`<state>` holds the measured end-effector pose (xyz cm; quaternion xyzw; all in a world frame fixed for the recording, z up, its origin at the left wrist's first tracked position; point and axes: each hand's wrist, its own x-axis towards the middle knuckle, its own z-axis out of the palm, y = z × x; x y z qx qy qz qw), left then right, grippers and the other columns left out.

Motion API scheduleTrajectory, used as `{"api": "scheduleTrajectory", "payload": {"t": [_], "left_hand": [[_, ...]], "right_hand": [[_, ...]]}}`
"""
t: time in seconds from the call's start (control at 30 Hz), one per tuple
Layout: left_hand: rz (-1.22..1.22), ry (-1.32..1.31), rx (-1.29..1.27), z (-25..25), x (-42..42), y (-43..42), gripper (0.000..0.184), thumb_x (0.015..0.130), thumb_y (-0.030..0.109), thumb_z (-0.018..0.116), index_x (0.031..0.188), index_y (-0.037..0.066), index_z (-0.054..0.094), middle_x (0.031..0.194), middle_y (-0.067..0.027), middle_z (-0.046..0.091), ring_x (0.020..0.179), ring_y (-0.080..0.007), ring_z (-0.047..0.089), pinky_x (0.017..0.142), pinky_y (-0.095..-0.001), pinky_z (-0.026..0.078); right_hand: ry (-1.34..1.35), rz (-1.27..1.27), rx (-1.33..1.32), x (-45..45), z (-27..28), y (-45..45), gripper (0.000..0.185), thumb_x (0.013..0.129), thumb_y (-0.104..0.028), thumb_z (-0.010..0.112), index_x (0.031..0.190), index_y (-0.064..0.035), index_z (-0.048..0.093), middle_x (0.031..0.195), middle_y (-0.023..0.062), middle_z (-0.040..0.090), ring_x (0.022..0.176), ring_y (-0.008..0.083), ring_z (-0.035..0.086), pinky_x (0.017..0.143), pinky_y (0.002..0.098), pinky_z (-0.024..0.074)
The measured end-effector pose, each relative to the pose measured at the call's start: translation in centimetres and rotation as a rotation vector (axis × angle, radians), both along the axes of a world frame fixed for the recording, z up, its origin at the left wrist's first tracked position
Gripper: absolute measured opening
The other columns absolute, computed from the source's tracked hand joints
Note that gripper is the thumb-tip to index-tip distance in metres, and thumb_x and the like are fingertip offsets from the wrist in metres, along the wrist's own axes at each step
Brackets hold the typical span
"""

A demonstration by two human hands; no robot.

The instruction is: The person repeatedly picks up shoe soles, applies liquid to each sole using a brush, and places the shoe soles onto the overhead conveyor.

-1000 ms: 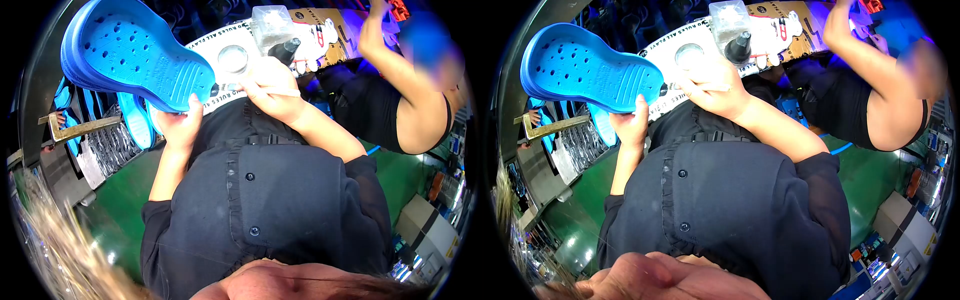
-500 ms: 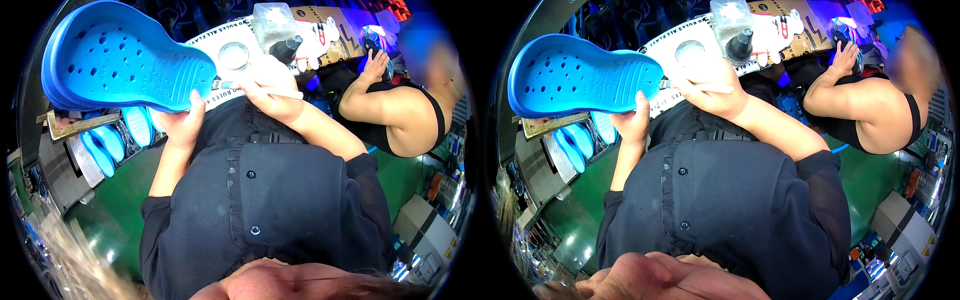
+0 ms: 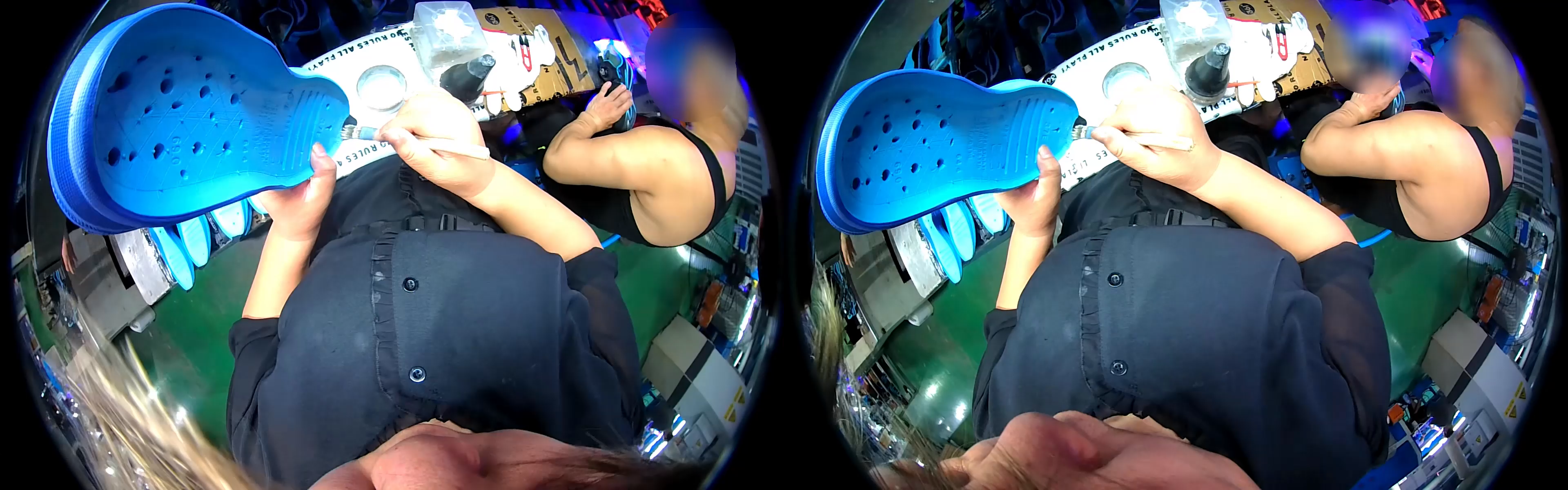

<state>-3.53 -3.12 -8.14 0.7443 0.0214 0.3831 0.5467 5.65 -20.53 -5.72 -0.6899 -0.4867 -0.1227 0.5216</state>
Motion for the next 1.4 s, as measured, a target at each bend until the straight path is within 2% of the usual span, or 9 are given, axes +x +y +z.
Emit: {"api": "scheduleTrajectory", "payload": {"t": [0.33,0.63,0.83,1.03,1.07,1.1,1.17,1.3,1.4], "left_hand": [[0.013,0.096,-0.013,-0.2,0.0,0.6,0.032,0.074,0.000,0.061,0.104,-0.003,0.052,0.096,-0.0116,0.059,0.085,-0.0178,0.057,0.078,-0.0293,0.045],[-0.109,0.139,-0.095,4.9,0.4,0.9,0.037,0.078,0.001,0.060,0.113,-0.005,0.048,0.106,-0.0129,0.057,0.091,-0.0198,0.057,0.083,-0.0310,0.044],[-0.749,0.457,-0.580,12.8,2.8,-0.2,0.071,0.070,0.012,0.066,0.125,-0.011,0.028,0.106,-0.0241,0.053,0.065,-0.0209,0.062,0.039,-0.0239,0.047],[-1.154,0.486,-0.531,18.2,15.9,-8.2,0.060,0.072,0.014,0.063,0.121,-0.008,0.037,0.088,-0.0148,0.059,0.043,-0.0114,0.055,0.030,-0.0188,0.041],[-1.261,0.415,-0.681,18.4,20.5,-9.3,0.047,0.078,0.014,0.061,0.116,-0.006,0.041,0.087,-0.0120,0.060,0.055,-0.0101,0.058,0.037,-0.0186,0.045],[-0.946,0.448,-0.862,20.0,23.1,-11.2,0.038,0.083,0.014,0.058,0.112,-0.005,0.043,0.095,-0.0167,0.060,0.076,-0.0147,0.063,0.053,-0.0207,0.053],[-1.124,0.351,-0.926,21.0,29.6,-12.3,0.045,0.086,0.010,0.054,0.121,-0.007,0.032,0.113,-0.0266,0.052,0.102,-0.0314,0.056,0.084,-0.0299,0.051],[-1.044,0.107,-0.731,21.2,24.8,-14.7,0.062,0.083,0.009,0.057,0.132,-0.005,0.022,0.113,-0.0249,0.051,0.108,-0.0326,0.053,0.093,-0.0356,0.044],[-0.928,0.365,-0.546,16.8,19.4,-11.6,0.050,0.083,0.013,0.056,0.128,0.000,0.037,0.099,-0.0125,0.060,0.098,-0.0237,0.058,0.087,-0.0308,0.046]], "right_hand": [[0.099,-0.071,0.044,0.1,0.1,-2.1,0.019,0.083,-0.005,0.051,0.069,0.0014,0.061,0.064,0.0063,0.060,0.062,0.0194,0.053,0.069,0.0308,0.0431],[0.267,-0.248,0.127,-0.1,-1.0,-3.7,0.022,0.086,-0.010,0.047,0.074,0.0031,0.059,0.067,0.0086,0.058,0.058,0.0155,0.055,0.055,0.0262,0.0434],[0.341,-0.302,0.138,1.0,-1.1,-6.4,0.024,0.087,-0.014,0.048,0.072,0.0006,0.061,0.063,0.0090,0.055,0.059,0.0190,0.054,0.055,0.0293,0.0414],[0.484,-0.371,0.201,1.0,-1.6,-8.7,0.025,0.087,-0.013,0.052,0.068,0.0013,0.061,0.059,0.0088,0.056,0.055,0.0175,0.053,0.053,0.0295,0.0412],[0.515,-0.355,0.200,0.9,-1.6,-8.9,0.026,0.088,-0.015,0.050,0.070,0.0013,0.062,0.061,0.0084,0.057,0.055,0.0158,0.054,0.054,0.0282,0.0420],[0.547,-0.339,0.198,0.9,-1.6,-9.3,0.028,0.089,-0.016,0.048,0.073,0.0012,0.063,0.062,0.0080,0.057,0.055,0.0141,0.054,0.054,0.0268,0.0429],[0.544,-0.347,0.198,0.8,-1.3,-9.9,0.029,0.089,-0.018,0.049,0.073,0.0014,0.063,0.063,0.0080,0.057,0.055,0.0138,0.054,0.054,0.0262,0.0430],[0.641,-0.378,0.197,0.8,-2.4,-10.5,0.032,0.090,-0.021,0.048,0.074,0.0017,0.063,0.063,0.0066,0.057,0.056,0.0123,0.054,0.054,0.0242,0.0428],[0.691,-0.347,0.212,1.0,-3.1,-10.6,0.033,0.091,-0.022,0.047,0.075,0.0023,0.062,0.065,0.0059,0.057,0.057,0.0108,0.054,0.055,0.0233,0.0426]]}}
